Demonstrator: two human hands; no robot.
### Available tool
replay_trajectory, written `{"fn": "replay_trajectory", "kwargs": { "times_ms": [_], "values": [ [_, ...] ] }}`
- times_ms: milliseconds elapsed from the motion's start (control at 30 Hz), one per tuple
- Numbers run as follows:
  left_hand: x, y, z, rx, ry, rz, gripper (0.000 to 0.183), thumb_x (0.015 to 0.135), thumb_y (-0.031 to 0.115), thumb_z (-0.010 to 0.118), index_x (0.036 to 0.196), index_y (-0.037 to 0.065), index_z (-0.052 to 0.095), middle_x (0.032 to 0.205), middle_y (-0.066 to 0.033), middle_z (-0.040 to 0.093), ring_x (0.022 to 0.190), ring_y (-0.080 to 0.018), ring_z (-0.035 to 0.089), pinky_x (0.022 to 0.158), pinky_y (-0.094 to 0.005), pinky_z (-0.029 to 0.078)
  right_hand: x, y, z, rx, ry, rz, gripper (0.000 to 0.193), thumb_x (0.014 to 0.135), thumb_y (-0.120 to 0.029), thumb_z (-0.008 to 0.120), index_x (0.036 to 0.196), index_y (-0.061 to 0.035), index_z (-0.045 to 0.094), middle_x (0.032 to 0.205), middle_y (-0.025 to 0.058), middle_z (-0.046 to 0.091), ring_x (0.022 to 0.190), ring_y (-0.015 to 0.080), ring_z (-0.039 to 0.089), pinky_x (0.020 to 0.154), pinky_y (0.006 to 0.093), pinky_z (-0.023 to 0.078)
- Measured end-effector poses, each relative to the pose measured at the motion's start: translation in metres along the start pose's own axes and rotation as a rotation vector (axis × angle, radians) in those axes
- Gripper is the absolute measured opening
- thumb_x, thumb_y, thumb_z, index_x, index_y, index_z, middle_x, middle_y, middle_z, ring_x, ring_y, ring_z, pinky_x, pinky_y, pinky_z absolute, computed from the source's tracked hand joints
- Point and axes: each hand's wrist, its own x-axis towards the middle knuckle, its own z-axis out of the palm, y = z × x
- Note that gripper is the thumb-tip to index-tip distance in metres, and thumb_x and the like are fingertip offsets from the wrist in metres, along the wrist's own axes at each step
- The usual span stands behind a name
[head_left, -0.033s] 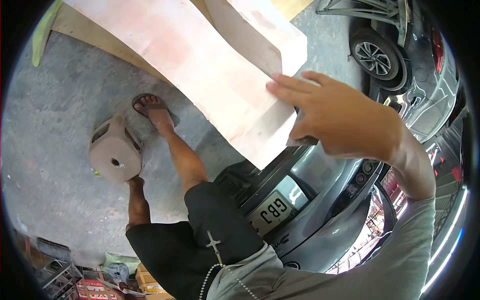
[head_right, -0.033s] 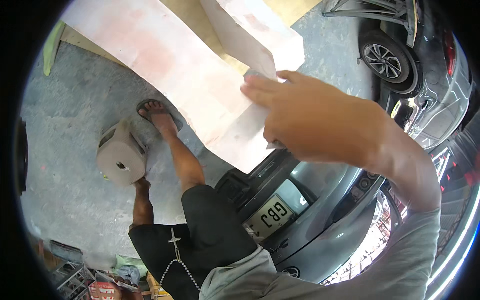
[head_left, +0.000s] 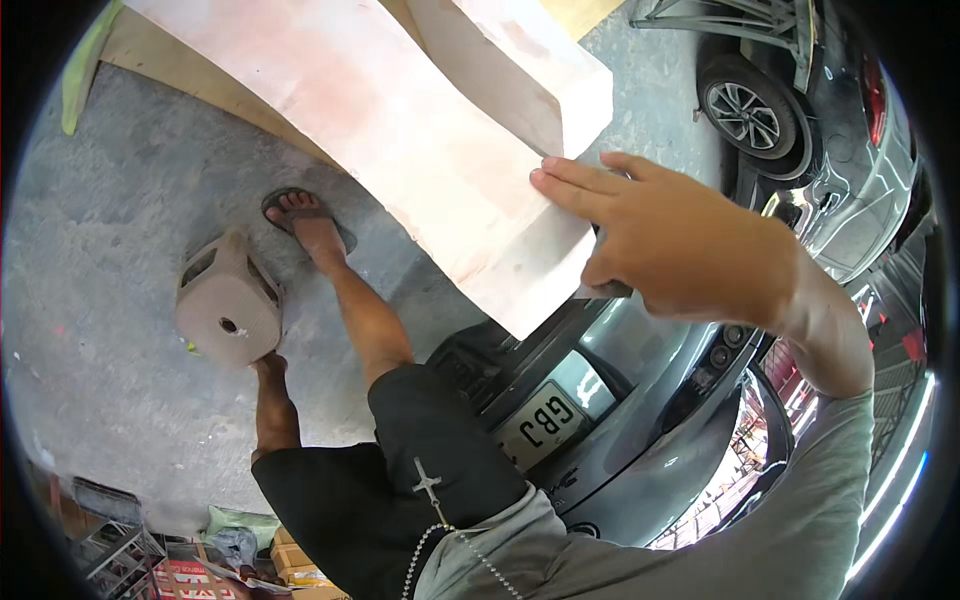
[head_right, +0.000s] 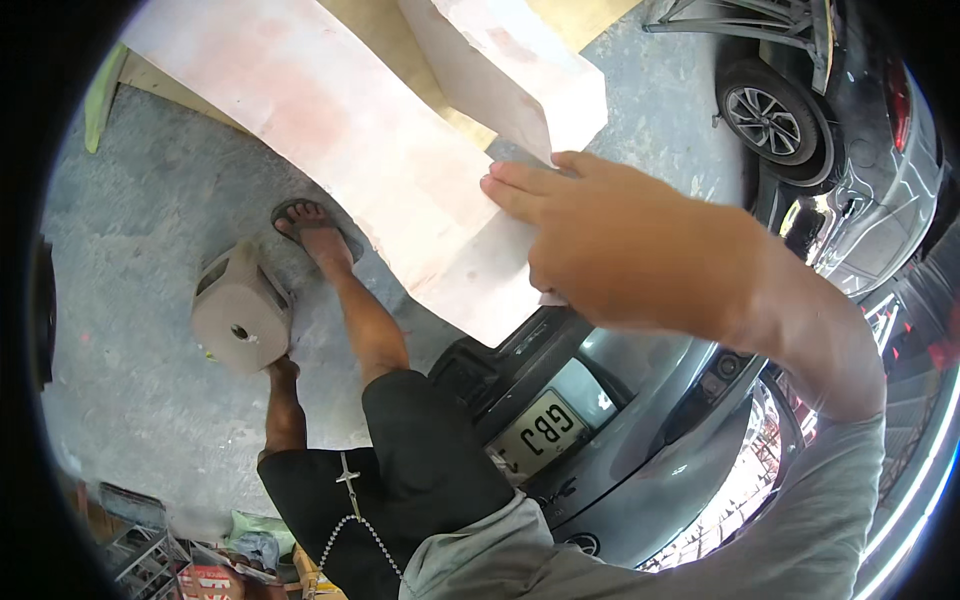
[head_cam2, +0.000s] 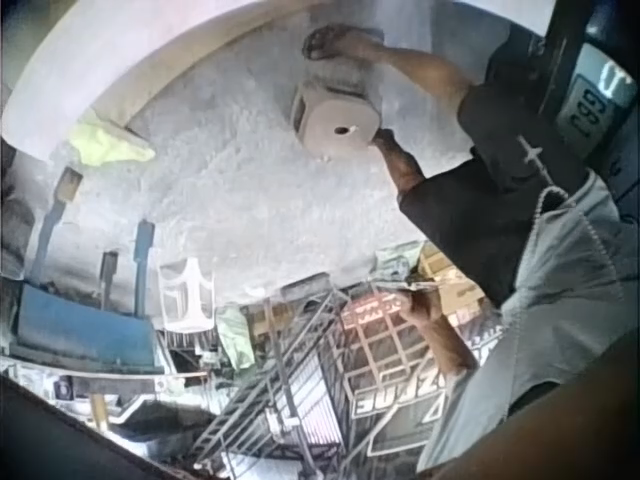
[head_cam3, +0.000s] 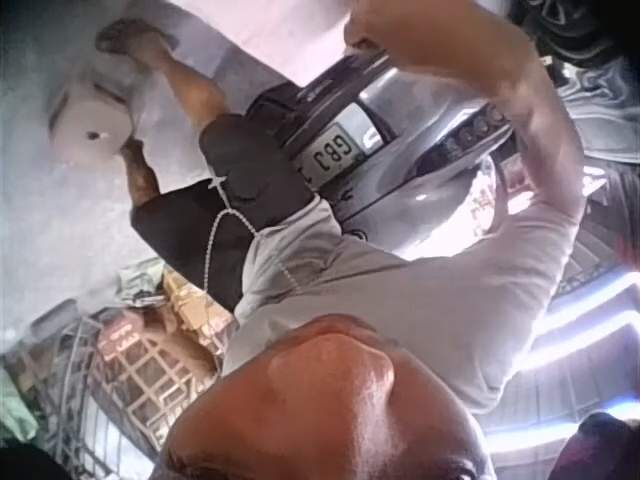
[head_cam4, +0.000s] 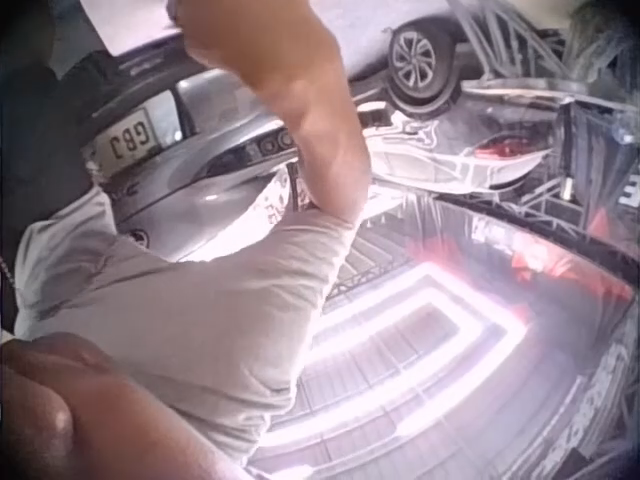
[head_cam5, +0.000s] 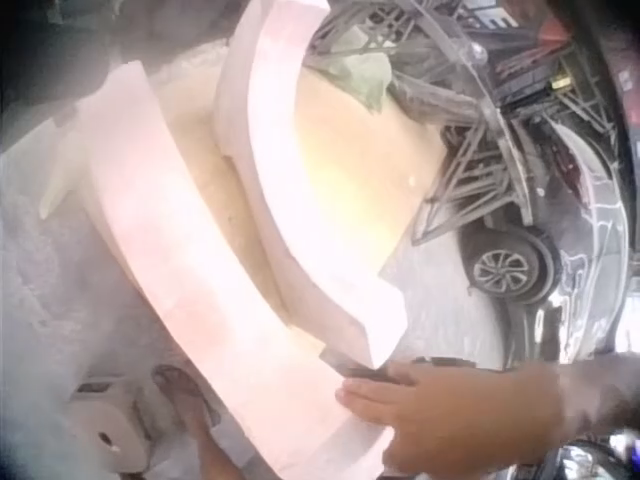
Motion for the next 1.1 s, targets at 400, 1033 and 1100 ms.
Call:
{"fn": "replay_trajectory", "kwargs": {
  "times_ms": [400, 1033, 1100],
  "values": [
    [-0.143, 0.061, 0.121, 0.316, 0.246, 0.054, 0.056, 0.104, 0.045, 0.041, 0.149, 0.013, 0.033, 0.137, -0.0039, 0.037, 0.121, -0.0168, 0.031, 0.104, -0.0382, 0.026, -0.007, -0.008, -0.031, -0.074, -0.164, 0.055, 0.041, 0.080, 0.003, 0.069, 0.116, -0.0168, 0.072, 0.140, 0.0095, 0.060, 0.134, 0.0270, 0.052, 0.113, 0.0465, 0.039],
    [-0.349, 0.109, 0.337, 1.017, 0.733, 0.037, 0.031, 0.106, 0.027, 0.053, 0.133, 0.013, 0.054, 0.092, -0.0110, 0.064, 0.089, -0.0258, 0.069, 0.075, -0.0419, 0.060, 0.043, -0.032, -0.048, 0.246, -0.247, -0.008, 0.043, 0.075, 0.007, 0.067, 0.115, -0.0084, 0.072, 0.113, 0.0108, 0.071, 0.106, 0.0304, 0.068, 0.087, 0.0377, 0.053],
    [-0.339, 0.101, 0.331, 0.974, 0.733, 0.021, 0.027, 0.105, 0.025, 0.056, 0.126, 0.010, 0.053, 0.092, -0.0121, 0.064, 0.085, -0.0248, 0.067, 0.073, -0.0395, 0.058, 0.049, -0.030, -0.039, 0.163, -0.089, -0.006, 0.042, 0.076, 0.007, 0.067, 0.115, -0.0079, 0.072, 0.112, 0.0111, 0.071, 0.103, 0.0313, 0.069, 0.086, 0.0382, 0.053]
  ]
}}
